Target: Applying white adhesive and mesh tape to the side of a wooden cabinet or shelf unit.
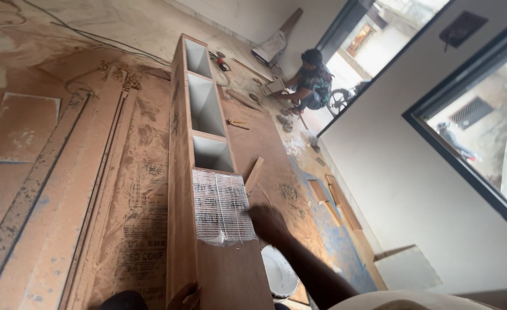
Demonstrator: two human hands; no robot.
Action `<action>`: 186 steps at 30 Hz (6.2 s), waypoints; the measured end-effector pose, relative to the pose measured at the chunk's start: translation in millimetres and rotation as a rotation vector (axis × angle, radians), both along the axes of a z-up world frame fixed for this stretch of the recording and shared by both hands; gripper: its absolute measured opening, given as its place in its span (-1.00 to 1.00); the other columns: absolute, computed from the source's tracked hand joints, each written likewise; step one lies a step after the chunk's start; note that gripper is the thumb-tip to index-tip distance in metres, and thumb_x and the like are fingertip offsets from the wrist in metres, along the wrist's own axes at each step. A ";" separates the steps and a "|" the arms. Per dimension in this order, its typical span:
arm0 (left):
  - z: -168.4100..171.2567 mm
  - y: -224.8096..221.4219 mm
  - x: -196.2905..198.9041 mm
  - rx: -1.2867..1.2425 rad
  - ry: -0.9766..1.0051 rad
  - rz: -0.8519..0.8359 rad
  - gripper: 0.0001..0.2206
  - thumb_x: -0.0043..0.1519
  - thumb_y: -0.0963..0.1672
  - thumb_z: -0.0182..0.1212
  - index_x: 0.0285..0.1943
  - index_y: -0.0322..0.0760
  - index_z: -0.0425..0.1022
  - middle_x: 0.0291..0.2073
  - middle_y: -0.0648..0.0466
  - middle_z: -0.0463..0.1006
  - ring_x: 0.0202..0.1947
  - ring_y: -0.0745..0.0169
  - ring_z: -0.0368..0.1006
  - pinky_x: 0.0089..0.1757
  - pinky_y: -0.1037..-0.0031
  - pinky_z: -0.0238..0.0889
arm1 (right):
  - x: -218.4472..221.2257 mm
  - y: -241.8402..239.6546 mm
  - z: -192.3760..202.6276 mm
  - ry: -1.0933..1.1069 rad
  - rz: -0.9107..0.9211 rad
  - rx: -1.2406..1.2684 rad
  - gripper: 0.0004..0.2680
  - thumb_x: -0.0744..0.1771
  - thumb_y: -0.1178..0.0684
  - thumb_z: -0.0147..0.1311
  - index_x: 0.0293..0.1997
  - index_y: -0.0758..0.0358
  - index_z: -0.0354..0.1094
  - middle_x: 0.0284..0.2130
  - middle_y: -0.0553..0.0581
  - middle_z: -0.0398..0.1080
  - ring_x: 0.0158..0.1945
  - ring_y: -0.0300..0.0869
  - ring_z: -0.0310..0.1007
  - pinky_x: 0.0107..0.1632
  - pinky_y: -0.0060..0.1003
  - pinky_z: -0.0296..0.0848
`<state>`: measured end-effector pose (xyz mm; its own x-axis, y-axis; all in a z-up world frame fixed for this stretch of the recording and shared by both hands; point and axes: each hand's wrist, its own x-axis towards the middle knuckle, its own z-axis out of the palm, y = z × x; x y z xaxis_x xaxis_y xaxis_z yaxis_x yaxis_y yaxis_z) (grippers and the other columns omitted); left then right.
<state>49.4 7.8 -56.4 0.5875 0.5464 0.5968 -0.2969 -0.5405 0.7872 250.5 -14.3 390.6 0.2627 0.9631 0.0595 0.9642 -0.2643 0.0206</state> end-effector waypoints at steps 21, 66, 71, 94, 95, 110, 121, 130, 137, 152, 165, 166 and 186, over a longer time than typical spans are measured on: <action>64.7 -22.5 -10.8 -0.273 0.032 -0.021 -0.65 0.37 -0.10 0.08 0.32 -0.23 0.40 0.19 -0.25 0.50 0.22 -0.09 0.51 0.16 0.16 0.44 | -18.4 3.4 -30.3 -0.057 0.018 0.135 -0.75 0.34 0.18 -0.06 0.02 0.04 0.56 -0.09 0.13 0.55 -0.01 0.08 0.47 0.06 -0.01 0.42; 213.0 -19.9 -92.8 -0.137 0.253 -0.086 -0.24 0.25 0.23 0.08 0.55 -0.11 0.11 0.46 -0.20 0.14 0.46 -0.19 0.10 0.31 -0.02 0.04 | 24.1 161.0 -28.8 0.022 -0.091 0.178 -0.76 0.30 0.17 0.05 -0.01 -0.05 0.58 -0.04 0.14 0.54 0.04 0.10 0.52 0.08 0.00 0.47; 282.5 -8.5 -121.7 -0.187 0.422 -0.144 -0.05 0.00 0.23 0.50 0.54 -0.02 0.14 0.51 -0.07 0.08 0.46 -0.09 0.03 0.32 0.09 0.04 | -5.8 106.3 -30.6 0.069 0.007 0.175 -0.74 0.31 0.23 -0.03 -0.04 0.02 0.58 -0.02 0.12 0.56 0.04 0.06 0.54 0.07 -0.05 0.48; 261.2 -20.3 -115.1 -0.115 0.347 -0.047 0.02 -0.05 0.16 0.63 0.53 -0.12 0.08 0.51 -0.08 0.04 0.51 -0.17 -0.03 0.26 -0.01 0.06 | 69.9 125.9 -40.8 -0.022 -0.196 0.212 -0.73 0.31 0.17 -0.02 -0.02 -0.13 0.58 -0.05 0.10 0.56 0.02 0.09 0.54 0.07 -0.02 0.49; 268.1 -19.7 -117.6 -0.115 0.354 -0.050 0.02 -0.05 0.16 0.63 0.53 -0.12 0.08 0.51 -0.08 0.04 0.51 -0.17 -0.03 0.26 -0.01 0.06 | 71.1 123.4 -44.9 -0.016 -0.200 0.211 -0.73 0.31 0.17 -0.02 -0.02 -0.13 0.58 -0.05 0.10 0.56 0.02 0.09 0.54 0.07 -0.02 0.49; 286.2 -14.4 -126.3 -0.228 0.424 -0.155 -0.01 -0.02 0.16 0.54 0.57 0.01 0.03 0.52 -0.02 0.01 0.46 -0.10 -0.01 0.27 0.04 0.14 | -46.4 -54.6 -22.9 -0.010 -0.098 0.064 -0.72 0.35 0.28 -0.12 0.04 0.08 0.54 -0.01 0.10 0.55 -0.01 -0.04 0.52 0.07 -0.08 0.47; 224.0 -27.2 -100.9 -0.042 0.107 0.014 -0.01 -0.07 0.18 0.58 0.44 -0.26 0.11 0.43 -0.27 0.11 0.37 -0.34 0.09 0.18 -0.11 0.18 | 49.2 92.8 -13.6 -0.060 -0.114 0.185 -0.73 0.33 0.16 -0.06 0.00 -0.08 0.58 -0.01 0.08 0.55 0.03 0.04 0.55 0.08 -0.03 0.49; 231.9 -23.4 -104.7 -0.007 0.135 0.026 0.00 -0.07 0.20 0.54 0.46 -0.22 0.06 0.33 -0.23 0.13 0.34 -0.28 0.18 0.15 -0.10 0.28 | 60.7 78.3 -35.5 -0.084 -0.031 0.132 -0.75 0.33 0.13 -0.04 -0.02 -0.09 0.57 -0.07 0.14 0.56 0.01 0.09 0.52 0.05 0.02 0.47; 223.9 -21.7 -101.5 -0.013 0.201 -0.039 0.03 -0.03 0.17 0.53 0.55 -0.14 -0.03 0.40 -0.21 0.08 0.41 -0.35 0.12 0.13 -0.14 0.27 | -11.9 -41.2 -30.0 -0.025 -0.050 0.037 -0.75 0.40 0.17 -0.12 0.02 0.00 0.56 -0.10 0.12 0.56 -0.07 -0.03 0.54 0.04 -0.05 0.48; 206.3 -35.5 -93.9 -0.118 0.013 0.115 -0.21 0.17 0.24 0.30 0.47 -0.16 0.21 0.36 -0.17 0.21 0.42 -0.22 0.17 0.26 -0.10 0.24 | 57.2 101.9 -2.9 -0.039 -0.102 0.206 -0.83 0.32 0.03 0.04 -0.09 0.02 0.58 -0.12 0.09 0.58 0.00 0.04 0.52 0.11 -0.01 0.41; 169.1 -23.6 -95.8 0.035 0.241 0.050 -0.24 0.22 0.22 0.14 0.48 -0.22 0.15 0.38 -0.16 0.16 0.42 -0.17 0.10 0.25 -0.07 0.12 | 73.2 95.2 -27.5 -0.004 0.015 0.162 -0.79 0.33 0.10 -0.01 -0.06 -0.09 0.58 -0.08 0.05 0.58 0.00 0.03 0.55 0.06 -0.05 0.47; 177.3 -21.2 -96.0 0.193 0.171 0.142 -0.13 0.15 0.28 0.19 0.46 -0.29 0.13 0.32 -0.19 0.17 0.36 -0.21 0.14 0.22 -0.12 0.09 | 60.1 88.4 -17.3 -0.007 0.037 0.082 -0.79 0.36 0.08 -0.02 -0.02 -0.13 0.57 -0.08 0.05 0.57 -0.03 0.03 0.55 0.02 -0.04 0.48; 116.2 -16.1 -74.3 0.018 0.200 0.101 -0.50 0.35 0.05 0.04 0.44 -0.17 0.31 0.37 -0.14 0.31 0.36 -0.12 0.30 0.26 0.05 0.23 | 48.0 121.4 -21.8 -0.022 0.023 0.148 -0.76 0.34 0.16 -0.06 0.01 0.04 0.56 0.06 0.06 0.53 0.04 0.01 0.56 0.16 -0.06 0.46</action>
